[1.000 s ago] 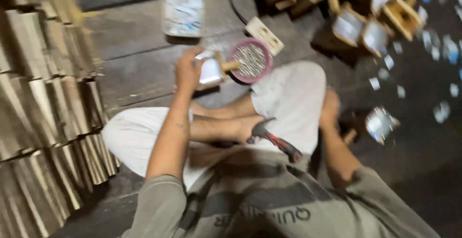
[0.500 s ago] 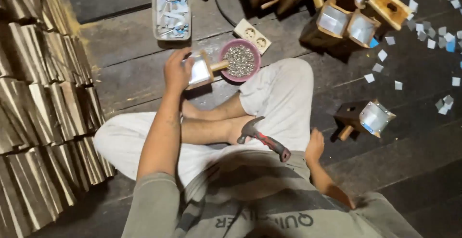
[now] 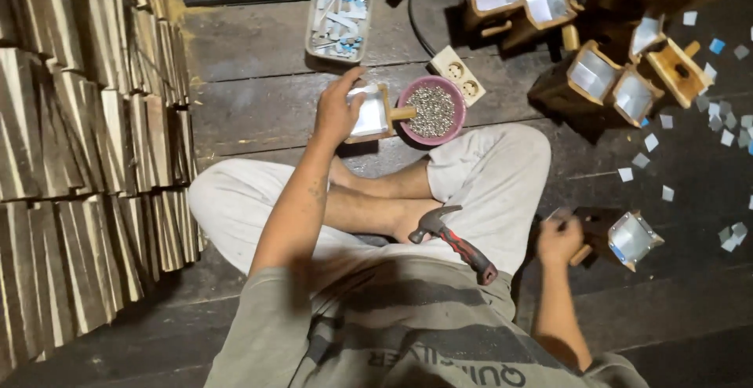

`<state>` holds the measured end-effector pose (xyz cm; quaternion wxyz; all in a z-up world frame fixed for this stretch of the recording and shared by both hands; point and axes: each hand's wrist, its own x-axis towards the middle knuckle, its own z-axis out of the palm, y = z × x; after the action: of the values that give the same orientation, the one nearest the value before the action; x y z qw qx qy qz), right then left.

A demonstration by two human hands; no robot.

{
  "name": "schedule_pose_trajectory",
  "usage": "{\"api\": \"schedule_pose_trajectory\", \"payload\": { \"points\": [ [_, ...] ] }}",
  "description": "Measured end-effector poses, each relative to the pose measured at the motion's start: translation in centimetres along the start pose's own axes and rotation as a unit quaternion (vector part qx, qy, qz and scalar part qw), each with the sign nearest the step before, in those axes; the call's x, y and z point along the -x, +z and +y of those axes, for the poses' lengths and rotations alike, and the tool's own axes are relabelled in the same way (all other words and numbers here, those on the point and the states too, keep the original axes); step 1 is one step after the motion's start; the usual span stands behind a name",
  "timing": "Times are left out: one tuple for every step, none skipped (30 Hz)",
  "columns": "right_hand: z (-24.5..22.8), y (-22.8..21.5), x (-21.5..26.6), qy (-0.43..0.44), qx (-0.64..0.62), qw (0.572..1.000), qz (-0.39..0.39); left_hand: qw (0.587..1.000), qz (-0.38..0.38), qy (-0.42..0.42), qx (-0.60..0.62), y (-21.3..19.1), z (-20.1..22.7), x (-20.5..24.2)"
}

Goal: Attaching small metal hardware components to wooden lantern frames using a hammer.

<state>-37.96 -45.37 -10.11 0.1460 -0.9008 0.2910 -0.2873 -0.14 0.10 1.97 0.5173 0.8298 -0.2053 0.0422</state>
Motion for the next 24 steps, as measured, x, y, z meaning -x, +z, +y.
{"api": "schedule_pose_trajectory", "payload": {
  "points": [
    [-4.0, -0.9, -3.6, -0.003, -0.001, 1.0, -0.004, 1.0, 0.003, -0.004, -0.001, 0.0, 0.2, 0.1],
    [-8.1, -2.5, -7.2, 0.013, -0.097, 0.995, -0.027, 1.0, -0.001, -0.029, -0.007, 0.1, 0.4, 0.1],
    [-12.4, -4.4, -10.9, 0.028, -0.196, 0.979, -0.048, 0.999, -0.003, -0.051, -0.013, 0.1, 0.4, -0.3],
    [-16.4, -4.0, -12.9, 0.023, -0.198, 0.979, -0.049, 0.999, 0.002, -0.051, -0.014, -0.1, 0.3, -0.4],
    [-20.4, -3.9, -14.8, 0.034, -0.297, 0.95, -0.095, 0.998, 0.006, -0.056, 0.015, -0.1, 0.3, -0.4],
    [-24.3, -3.8, -16.6, 0.045, -0.391, 0.908, -0.14, 0.997, 0.01, -0.061, 0.045, -0.2, 0.4, -0.4],
    [-27.9, -2.1, -16.6, 0.043, -0.392, 0.908, -0.144, 0.997, 0.013, -0.064, 0.044, -0.2, -0.3, -0.3],
    [-31.4, -0.3, -16.5, -0.023, -0.404, 0.903, -0.145, 0.998, -0.002, -0.049, 0.047, -0.2, -0.9, -0.2],
    [-35.1, 1.5, -16.7, -0.089, -0.416, 0.893, -0.143, 0.998, -0.015, -0.031, 0.049, -0.3, -1.6, -0.6],
    [-36.6, 3.2, -16.7, -0.093, -0.419, 0.892, -0.145, 0.998, -0.01, -0.031, 0.047, -0.2, -1.6, -0.8],
    [-38.1, 4.8, -16.3, -0.081, -0.462, 0.862, -0.192, 0.998, -0.012, -0.025, 0.047, -0.1, -1.7, -0.6],
    [-39.7, 6.4, -15.9, -0.069, -0.503, 0.828, -0.239, 0.999, -0.013, -0.019, 0.048, 0.0, -1.8, -0.5],
    [-40.5, 7.6, -15.8, -0.07, -0.505, 0.825, -0.243, 0.999, -0.01, -0.023, 0.045, -0.1, -1.4, -0.4],
    [-41.3, 8.8, -15.6, -0.081, -0.505, 0.821, -0.254, 0.998, -0.007, -0.025, 0.05, -0.2, -1.1, -0.3],
    [-42.2, 10.1, -15.7, -0.094, -0.506, 0.816, -0.263, 0.998, -0.002, -0.026, 0.053, -0.4, -0.8, -0.4],
    [-42.7, 10.6, -15.9, -0.097, -0.509, 0.813, -0.266, 0.998, 0.002, -0.027, 0.05, -0.4, -1.1, -0.6],
    [-42.9, 10.9, -15.9, -0.087, -0.507, 0.809, -0.286, 0.998, 0.0, -0.034, 0.056, -0.2, -1.4, -0.5],
    [-43.1, 11.3, -15.9, -0.077, -0.504, 0.804, -0.306, 0.997, -0.002, -0.041, 0.063, 0.0, -1.6, -0.3],
    [-43.2, 11.8, -16.0, -0.077, -0.504, 0.803, -0.31, 0.997, 0.0, -0.045, 0.063, 0.1, -1.7, -0.3],
    [-43.2, 12.4, -16.0, -0.089, -0.501, 0.801, -0.316, 0.996, 0.001, -0.048, 0.071, 0.2, -1.8, -0.3],
    [-43.4, 13.0, -16.0, -0.099, -0.5, 0.799, -0.32, 0.996, 0.001, -0.05, 0.078, 0.2, -1.9, -0.4],
    [-43.2, 13.7, -15.7, -0.098, -0.5, 0.798, -0.323, 0.996, 0.002, -0.054, 0.077, 0.0, -1.8, -0.4],
    [-42.9, 14.3, -15.4, -0.109, -0.493, 0.801, -0.322, 0.995, 0.005, -0.052, 0.086, -0.1, -1.7, -0.5],
    [-42.7, 14.8, -15.1, -0.119, -0.486, 0.805, -0.32, 0.994, 0.007, -0.051, 0.095, -0.2, -1.5, -0.5]
  ]
}}
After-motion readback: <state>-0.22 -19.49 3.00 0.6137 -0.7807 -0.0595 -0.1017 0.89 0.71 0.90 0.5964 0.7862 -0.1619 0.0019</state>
